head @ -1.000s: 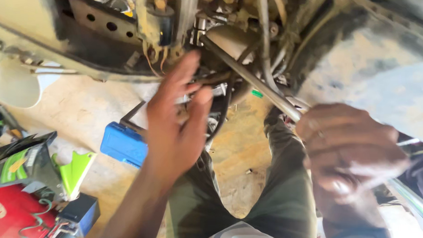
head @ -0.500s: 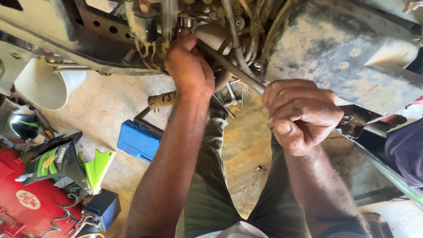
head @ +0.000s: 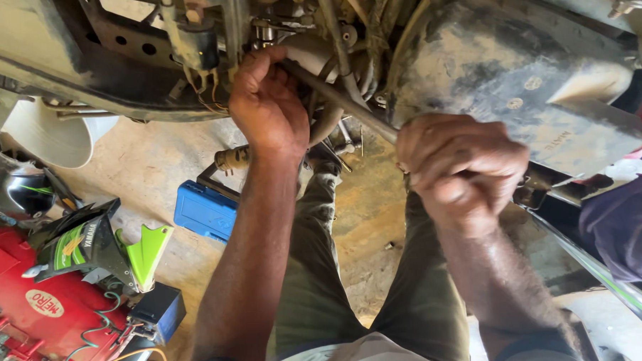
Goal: The person works under a motorcycle, using a socket wrench to loosen and remove bolts from the engine area. They manipulate hoses and engine components, then wipe a part with a purple cloth.
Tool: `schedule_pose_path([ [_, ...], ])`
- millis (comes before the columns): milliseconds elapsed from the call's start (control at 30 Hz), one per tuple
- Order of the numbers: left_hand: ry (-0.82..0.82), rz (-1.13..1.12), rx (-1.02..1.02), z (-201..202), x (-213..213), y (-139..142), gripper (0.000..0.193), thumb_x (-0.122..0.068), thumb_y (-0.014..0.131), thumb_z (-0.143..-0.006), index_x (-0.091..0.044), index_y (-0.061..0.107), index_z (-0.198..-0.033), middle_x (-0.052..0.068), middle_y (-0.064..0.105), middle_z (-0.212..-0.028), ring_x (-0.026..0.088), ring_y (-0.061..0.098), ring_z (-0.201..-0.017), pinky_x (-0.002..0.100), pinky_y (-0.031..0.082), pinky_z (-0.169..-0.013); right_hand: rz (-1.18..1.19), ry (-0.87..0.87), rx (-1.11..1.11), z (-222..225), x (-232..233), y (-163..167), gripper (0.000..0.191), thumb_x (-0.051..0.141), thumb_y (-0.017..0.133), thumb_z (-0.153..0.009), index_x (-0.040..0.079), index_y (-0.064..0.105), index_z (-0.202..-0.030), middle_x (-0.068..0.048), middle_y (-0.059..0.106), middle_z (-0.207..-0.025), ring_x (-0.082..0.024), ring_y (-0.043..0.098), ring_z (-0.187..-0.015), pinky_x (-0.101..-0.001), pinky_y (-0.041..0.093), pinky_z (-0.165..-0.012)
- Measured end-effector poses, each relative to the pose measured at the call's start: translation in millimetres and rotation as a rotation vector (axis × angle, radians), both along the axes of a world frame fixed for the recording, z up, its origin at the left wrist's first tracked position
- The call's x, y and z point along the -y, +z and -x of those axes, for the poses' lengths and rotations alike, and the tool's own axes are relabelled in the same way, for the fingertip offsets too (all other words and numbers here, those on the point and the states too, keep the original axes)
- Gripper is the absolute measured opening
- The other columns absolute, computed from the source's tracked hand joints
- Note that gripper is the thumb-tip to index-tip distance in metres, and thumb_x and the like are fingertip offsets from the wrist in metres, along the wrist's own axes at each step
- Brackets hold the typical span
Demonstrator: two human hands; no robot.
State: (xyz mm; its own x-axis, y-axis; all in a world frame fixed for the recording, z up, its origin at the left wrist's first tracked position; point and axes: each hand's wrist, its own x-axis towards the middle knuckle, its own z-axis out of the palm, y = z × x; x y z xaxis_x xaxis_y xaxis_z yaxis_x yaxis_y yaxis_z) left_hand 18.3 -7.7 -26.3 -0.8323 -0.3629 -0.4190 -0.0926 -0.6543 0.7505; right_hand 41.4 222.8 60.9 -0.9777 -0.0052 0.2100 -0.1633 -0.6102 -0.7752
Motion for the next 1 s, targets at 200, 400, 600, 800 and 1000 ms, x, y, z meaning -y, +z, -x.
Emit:
schedule_pose_path([
  [200, -0.053, -0.017, 0.036, -2.6, -0.1, 7.2, 0.037, -0.021, 0.056, -0.102, 0.007, 0.061, -0.126, 0.019, 0.064, -0.124, 0.032, 0.058, -0.123, 0.047, 0.043, -0.113, -0.128, 0.076, -0.023, 1.5, 0.1, 16.8, 0.042, 0.030, 0.072, -0.094, 0.004, 0.062, -0.063, -0.005, 0.055, -0.052, -0.017, 0.051, -0.044, -0.0366, 0.042, -0.043],
  [400, -0.050, 0.012, 0.081, 4.9, -9.8, 13.7, 0.073, -0.046, 0.048, -0.108, 0.011, 0.036, -0.153, 0.026, 0.051, -0.145, 0.033, 0.049, -0.138, 0.048, 0.035, -0.123, -0.086, 0.057, 0.049, 3.8, 6.4, 33.4, 0.051, 0.039, 0.073, -0.094, 0.001, 0.060, -0.064, -0.008, 0.051, -0.053, -0.019, 0.049, -0.040, -0.0344, 0.038, -0.042],
  [600, -0.070, -0.007, 0.014, 0.6, -13.8, 15.0, 0.084, -0.057, 0.048, -0.109, 0.011, 0.033, -0.157, 0.025, 0.046, -0.153, 0.033, 0.045, -0.145, 0.047, 0.033, -0.129, -0.099, 0.115, 0.011, 14.9, 13.9, 42.7, 0.052, 0.042, 0.071, -0.094, 0.003, 0.061, -0.060, -0.009, 0.055, -0.048, -0.019, 0.054, -0.040, -0.0367, 0.041, -0.042],
  [800, -0.079, -0.023, -0.011, 1.3, -11.2, 21.5, 0.075, -0.052, 0.049, -0.110, 0.007, 0.040, -0.156, 0.024, 0.050, -0.151, 0.033, 0.046, -0.145, 0.051, 0.033, -0.130, -0.207, 0.208, -0.057, 15.9, 9.6, 42.1, 0.051, 0.040, 0.069, -0.096, 0.000, 0.062, -0.066, -0.009, 0.057, -0.055, -0.019, 0.056, -0.045, -0.0359, 0.042, -0.045],
  [1000, -0.323, 0.172, 0.114, -31.0, 17.2, 82.1, 0.047, -0.034, 0.059, -0.112, 0.007, 0.056, -0.135, 0.020, 0.063, -0.136, 0.028, 0.062, -0.134, 0.042, 0.048, -0.121, -0.219, 0.178, -0.123, 9.1, -9.2, 17.9, 0.032, 0.027, 0.071, -0.092, 0.004, 0.059, -0.074, -0.009, 0.059, -0.067, -0.018, 0.058, -0.049, -0.0346, 0.050, -0.045],
])
